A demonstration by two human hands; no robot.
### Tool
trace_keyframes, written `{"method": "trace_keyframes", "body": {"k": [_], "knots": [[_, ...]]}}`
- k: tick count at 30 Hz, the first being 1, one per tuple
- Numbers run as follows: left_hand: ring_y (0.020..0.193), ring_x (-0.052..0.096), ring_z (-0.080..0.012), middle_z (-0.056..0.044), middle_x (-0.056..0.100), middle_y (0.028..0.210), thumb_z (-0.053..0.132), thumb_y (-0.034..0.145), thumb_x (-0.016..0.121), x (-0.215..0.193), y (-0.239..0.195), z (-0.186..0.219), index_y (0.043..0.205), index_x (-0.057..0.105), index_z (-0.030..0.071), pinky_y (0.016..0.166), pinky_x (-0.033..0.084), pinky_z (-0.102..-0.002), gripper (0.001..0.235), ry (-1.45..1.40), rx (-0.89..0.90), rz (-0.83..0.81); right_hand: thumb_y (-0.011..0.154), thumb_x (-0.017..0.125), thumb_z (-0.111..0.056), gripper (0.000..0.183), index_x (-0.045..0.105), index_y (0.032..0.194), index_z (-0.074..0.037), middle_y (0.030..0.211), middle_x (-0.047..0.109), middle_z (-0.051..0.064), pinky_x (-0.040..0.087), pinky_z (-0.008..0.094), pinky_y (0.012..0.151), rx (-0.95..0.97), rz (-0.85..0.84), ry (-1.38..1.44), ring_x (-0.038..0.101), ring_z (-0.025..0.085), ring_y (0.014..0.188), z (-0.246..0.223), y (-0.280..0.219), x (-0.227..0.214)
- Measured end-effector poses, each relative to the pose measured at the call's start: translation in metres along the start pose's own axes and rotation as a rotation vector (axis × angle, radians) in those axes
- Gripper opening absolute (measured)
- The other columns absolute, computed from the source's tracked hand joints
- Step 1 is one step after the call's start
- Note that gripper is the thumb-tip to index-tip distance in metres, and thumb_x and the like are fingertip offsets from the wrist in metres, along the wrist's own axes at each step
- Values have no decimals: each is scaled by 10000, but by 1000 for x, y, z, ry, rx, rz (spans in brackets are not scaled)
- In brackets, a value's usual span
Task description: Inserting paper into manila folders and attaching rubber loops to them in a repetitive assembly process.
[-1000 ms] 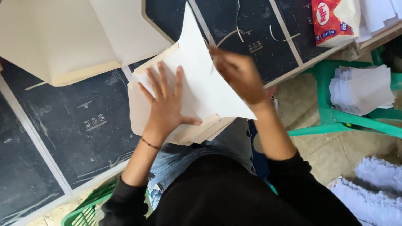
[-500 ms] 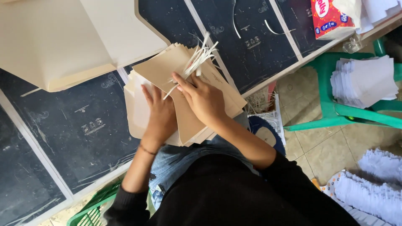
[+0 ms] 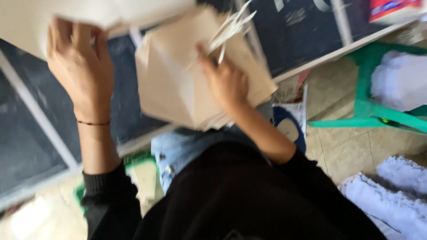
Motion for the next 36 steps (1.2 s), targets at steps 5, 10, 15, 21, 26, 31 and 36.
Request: {"method": "trace_keyframes", "body": {"k": [5, 10, 15, 21, 26, 31, 36], "knots": [[1022, 706, -391, -252, 626, 1277, -66, 1159, 695, -44, -11, 84, 1210, 651, -65, 732, 574, -461, 67, -281, -146, -147, 1094, 610, -470, 256, 413, 1191, -337, 1037, 608, 11, 469, 451, 582, 269, -272, 387, 618, 237, 612, 6, 33, -54], [859, 608, -347, -162, 629, 975, 122, 1142, 694, -31, -38, 161, 1002, 563, -8, 815, 524, -459, 232, -579, -203, -246, 1043, 477, -466, 405, 429, 756, -184, 660, 486, 16, 431, 463, 726, 551, -542, 600, 566, 267, 653, 17, 25, -55], [1122, 632, -380, -163, 606, 1361, 146, 1046, 782, 2, -65, 185, 983, 584, 82, 819, 545, -479, 217, -424, -288, -318, 1090, 648, -284, 355, 481, 829, -111, 765, 556, 101, 414, 486, 744, 284, -152, 342, 545, 345, 731, 63, 34, -84], [1119, 563, -386, -138, 575, 1328, 456, 965, 839, 27, -72, 176, 1502, 559, 95, 881, 501, -505, 705, -324, -256, -401, 1135, 800, -79, 363, 527, 901, -29, 870, 616, 198, 392, 511, 763, -11, 293, 56, 514, 426, 810, 187, 75, -115], [1649, 256, -512, -244, 278, 1777, 541, 1010, 499, 36, -66, 183, 1739, 358, 248, 1322, 260, -684, 798, -288, -213, -455, 1130, 711, -378, 437, 479, 863, -121, 722, 412, 42, 333, 476, 657, 154, -38, 356, 425, 260, 663, 91, 112, -126], [1684, 193, -480, -204, 245, 1811, 592, 1146, 411, 43, -68, 182, 1735, 383, 324, 1309, 195, -733, 647, -245, -179, -454, 1128, 678, -292, 299, 711, 1399, -169, 1001, 699, 113, 423, 461, 399, -333, -61, 209, 617, 366, 504, -2, 125, -32], [1668, 249, -485, -221, 282, 1797, 584, 1155, 422, 41, -64, 183, 1730, 377, 322, 1295, 215, -732, 634, -206, -165, -434, 1100, 596, -373, 338, 657, 1419, -278, 1238, 655, 116, 564, 616, 495, -207, -366, 239, 755, 465, 767, -6, 158, -20]]}}
Point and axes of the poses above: each hand's wrist, its own y-axis towards the middle knuckle, its own x-axis out of the palm, z = x × y, the point moved 8 cm from there along y, towards the middle knuckle
